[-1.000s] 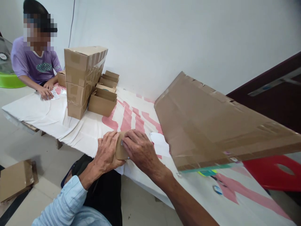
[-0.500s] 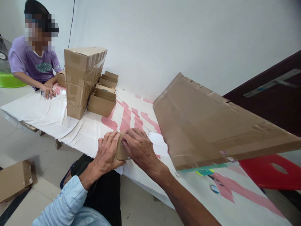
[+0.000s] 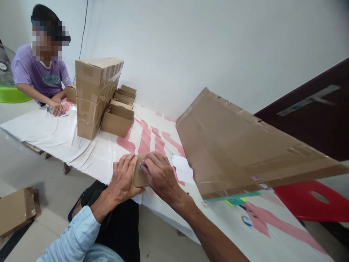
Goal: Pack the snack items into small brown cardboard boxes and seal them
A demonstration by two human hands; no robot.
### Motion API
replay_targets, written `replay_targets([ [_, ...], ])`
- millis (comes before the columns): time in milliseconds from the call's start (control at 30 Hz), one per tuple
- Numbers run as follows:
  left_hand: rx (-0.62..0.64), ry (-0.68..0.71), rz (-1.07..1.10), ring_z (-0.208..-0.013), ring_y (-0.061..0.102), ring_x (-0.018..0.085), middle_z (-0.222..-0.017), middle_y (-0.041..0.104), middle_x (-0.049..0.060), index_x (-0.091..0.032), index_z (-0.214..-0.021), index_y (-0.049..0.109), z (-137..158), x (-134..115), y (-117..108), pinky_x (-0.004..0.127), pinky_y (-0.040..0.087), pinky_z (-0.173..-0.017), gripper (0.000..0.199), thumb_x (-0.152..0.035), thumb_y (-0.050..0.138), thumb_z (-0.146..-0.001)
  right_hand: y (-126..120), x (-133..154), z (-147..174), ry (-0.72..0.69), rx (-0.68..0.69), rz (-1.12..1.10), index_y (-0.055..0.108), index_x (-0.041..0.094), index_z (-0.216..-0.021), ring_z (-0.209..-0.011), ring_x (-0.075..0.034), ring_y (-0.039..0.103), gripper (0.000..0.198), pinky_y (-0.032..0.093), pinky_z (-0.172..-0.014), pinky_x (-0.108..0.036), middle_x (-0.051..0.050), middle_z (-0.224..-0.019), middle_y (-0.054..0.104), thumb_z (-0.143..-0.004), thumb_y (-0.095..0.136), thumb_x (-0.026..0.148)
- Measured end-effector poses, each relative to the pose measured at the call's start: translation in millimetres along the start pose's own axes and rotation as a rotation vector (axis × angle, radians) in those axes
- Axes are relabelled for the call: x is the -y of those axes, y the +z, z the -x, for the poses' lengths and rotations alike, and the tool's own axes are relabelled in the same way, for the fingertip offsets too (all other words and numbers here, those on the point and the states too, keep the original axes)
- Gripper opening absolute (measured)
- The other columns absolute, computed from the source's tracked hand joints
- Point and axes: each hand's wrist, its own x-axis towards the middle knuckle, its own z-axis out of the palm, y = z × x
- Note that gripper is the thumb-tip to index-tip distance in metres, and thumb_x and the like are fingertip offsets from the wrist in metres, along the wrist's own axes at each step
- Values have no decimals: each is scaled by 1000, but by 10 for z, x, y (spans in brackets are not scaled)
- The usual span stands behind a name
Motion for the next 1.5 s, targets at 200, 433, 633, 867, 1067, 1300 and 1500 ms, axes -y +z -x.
replay_targets([
  [200,11,0,14,-148,44,44,-159,49,24,-18,-158,37,14,13,-26,61,43,-111,106,-26,88,-65,-238,45,-5,277,-144,-434,58,25,-90,-91,-21,62,15,50,-81,-35,-4,-94,65,-103,55,20],
  [433,-1,8,21,-149,44,44,-160,48,24,-21,-159,35,26,127,-76,61,45,-111,111,-25,91,-63,-374,-149,130,519,-201,-658,63,24,-89,-84,-18,60,14,48,-75,-30,-1,-89,63,-101,60,32],
  [633,-51,49,94,-148,46,43,-158,49,21,-22,-159,38,108,597,-264,63,40,-122,105,-30,91,-69,-339,-675,540,757,-262,-642,64,23,-87,-74,-16,54,20,44,-68,-29,0,-85,61,-93,67,42],
  [867,42,-173,243,-150,46,41,-162,42,16,-27,-160,37,238,1168,-519,56,58,-110,100,-42,87,-75,-51,-1329,1351,1027,-267,-561,62,22,-79,-70,-18,54,28,46,-68,-31,0,-75,62,-83,64,50],
  [1067,133,-304,328,-158,37,44,-172,33,16,-30,-165,30,246,1331,-595,58,55,-114,111,-52,90,-75,499,-1562,1710,1068,-213,-584,61,23,-74,-72,-20,58,29,49,-71,-34,-3,-72,65,-78,63,51],
  [1300,221,-351,313,-159,35,44,-175,33,15,-30,-169,25,217,1548,-626,60,45,-122,114,-54,89,-78,1163,-1714,1652,1022,-121,-645,62,23,-77,-80,-22,62,22,50,-78,-36,-4,-81,69,-79,58,45],
  [1500,218,-405,280,-149,49,45,-169,42,17,-28,-168,30,204,1545,-643,57,51,-118,114,-54,91,-74,1508,-1830,1643,1008,-40,-636,61,23,-76,-80,-21,60,16,47,-78,-35,-4,-82,67,-79,56,38],
])
